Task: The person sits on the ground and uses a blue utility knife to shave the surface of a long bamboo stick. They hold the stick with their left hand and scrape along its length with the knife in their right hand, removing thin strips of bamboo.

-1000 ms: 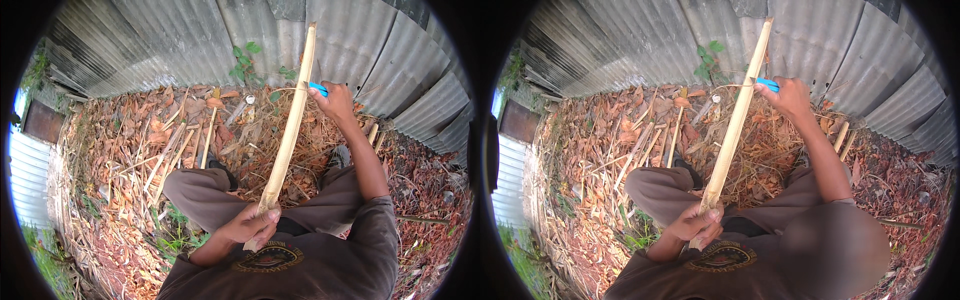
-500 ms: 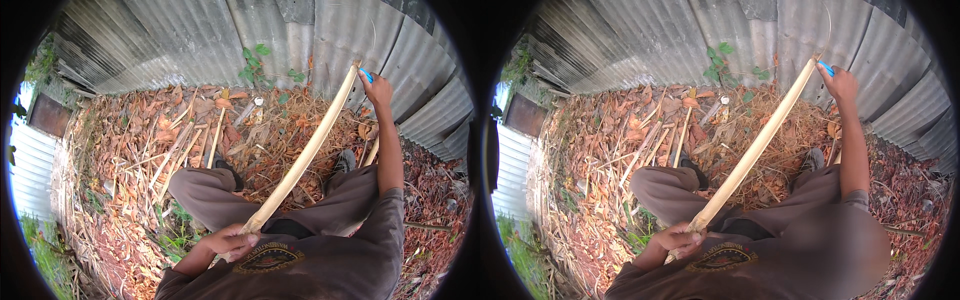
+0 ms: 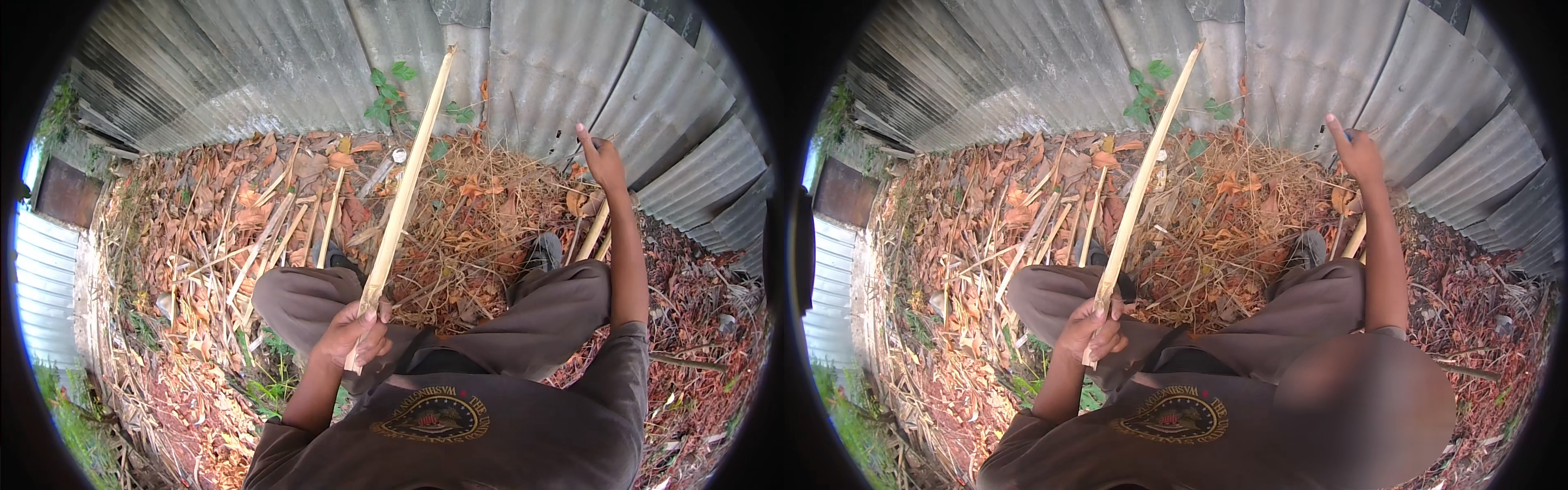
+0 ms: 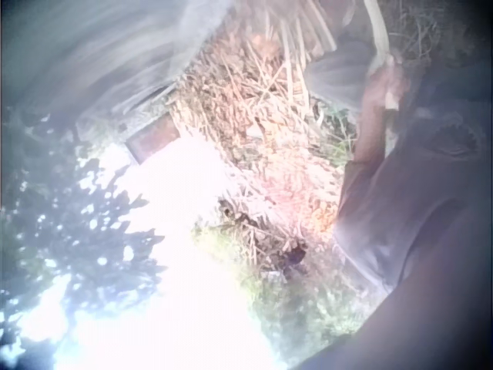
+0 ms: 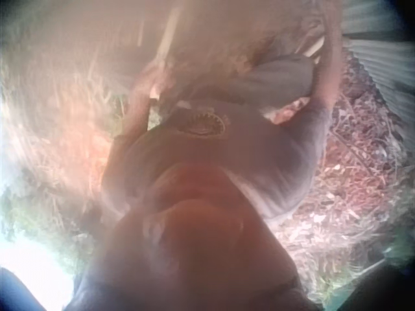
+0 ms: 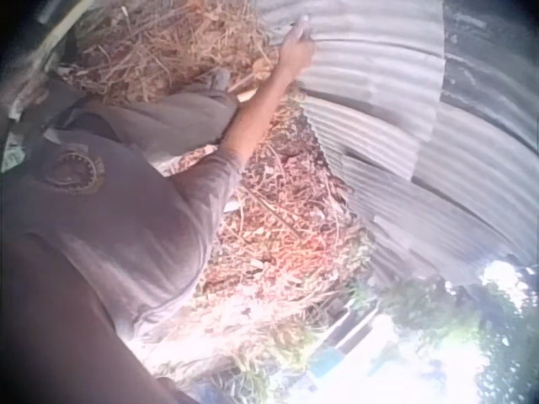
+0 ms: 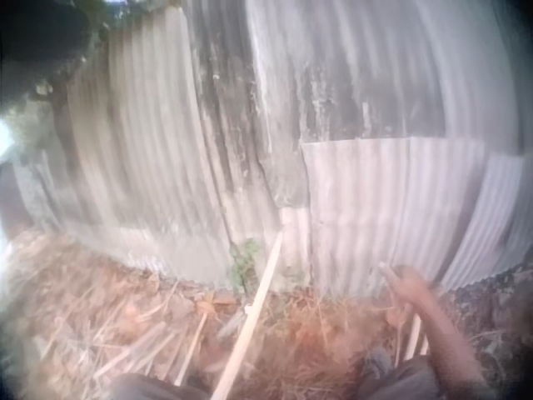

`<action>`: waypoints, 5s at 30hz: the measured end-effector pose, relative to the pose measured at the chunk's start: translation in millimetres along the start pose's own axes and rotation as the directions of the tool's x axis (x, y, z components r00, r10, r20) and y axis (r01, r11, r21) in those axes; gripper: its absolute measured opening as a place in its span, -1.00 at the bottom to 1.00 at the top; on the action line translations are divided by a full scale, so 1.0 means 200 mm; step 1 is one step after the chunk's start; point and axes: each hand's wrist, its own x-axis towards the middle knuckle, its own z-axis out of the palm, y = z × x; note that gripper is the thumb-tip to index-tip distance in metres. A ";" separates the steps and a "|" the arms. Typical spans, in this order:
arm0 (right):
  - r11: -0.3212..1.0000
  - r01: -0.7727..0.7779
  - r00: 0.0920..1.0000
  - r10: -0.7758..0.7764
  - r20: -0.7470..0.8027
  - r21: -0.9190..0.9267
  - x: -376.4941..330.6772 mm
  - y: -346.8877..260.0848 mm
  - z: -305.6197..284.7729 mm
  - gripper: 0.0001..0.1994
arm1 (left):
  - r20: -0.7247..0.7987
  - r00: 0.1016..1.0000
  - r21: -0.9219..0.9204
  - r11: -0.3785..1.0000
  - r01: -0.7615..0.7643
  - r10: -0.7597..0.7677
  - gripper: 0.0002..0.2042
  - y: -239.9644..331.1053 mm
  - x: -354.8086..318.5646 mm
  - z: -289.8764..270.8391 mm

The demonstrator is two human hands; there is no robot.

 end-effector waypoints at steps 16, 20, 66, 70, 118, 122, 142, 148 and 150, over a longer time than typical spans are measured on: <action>0.670 0.696 0.615 -0.742 0.267 0.258 -0.88 -0.67 0.32 -0.32 | -0.214 0.977 0.145 0.988 0.059 -0.027 -0.80 0.02 0.38 0.27; 0.634 0.754 0.616 -0.773 0.151 0.172 -0.79 -0.64 0.33 -0.29 | -0.163 0.984 0.077 0.994 0.079 -0.065 -0.79 0.01 0.34 0.29; 0.673 0.726 0.653 -0.739 0.167 0.141 -0.84 -0.65 0.39 -0.32 | -0.234 0.972 0.466 0.879 0.107 0.006 -0.72 -0.01 0.20 0.36; 0.534 0.834 0.532 -0.845 0.050 0.139 -0.81 -0.69 0.35 -0.33 | -0.234 0.971 0.539 0.838 0.085 0.052 -0.72 0.00 0.19 0.35; 0.916 -0.323 0.939 0.278 -0.204 -0.240 0.03 0.43 0.09 0.04 | -0.197 0.959 0.538 0.795 0.281 -0.206 -0.70 0.02 -0.47 -0.02; 0.985 -0.129 0.982 0.110 -0.153 -0.119 -0.03 0.04 0.06 -0.11 | -0.264 0.961 0.726 0.672 0.146 0.077 -0.72 0.05 -0.10 0.08; 0.522 0.847 0.509 -0.851 0.129 0.098 -0.85 -0.73 0.40 -0.37 | -0.275 0.896 0.666 0.741 -0.084 0.349 -0.75 -0.13 0.38 0.13; 0.529 0.848 0.530 -0.845 0.067 -0.030 -0.78 -0.69 0.45 -0.32 | -0.030 0.820 0.916 0.345 -0.207 0.571 -0.75 -0.18 0.39 0.10; 0.746 0.664 0.744 -0.652 0.146 -0.058 -0.67 -0.67 0.42 -0.28 | -0.116 0.901 0.862 0.493 -0.118 0.419 -0.74 -0.13 0.33 0.20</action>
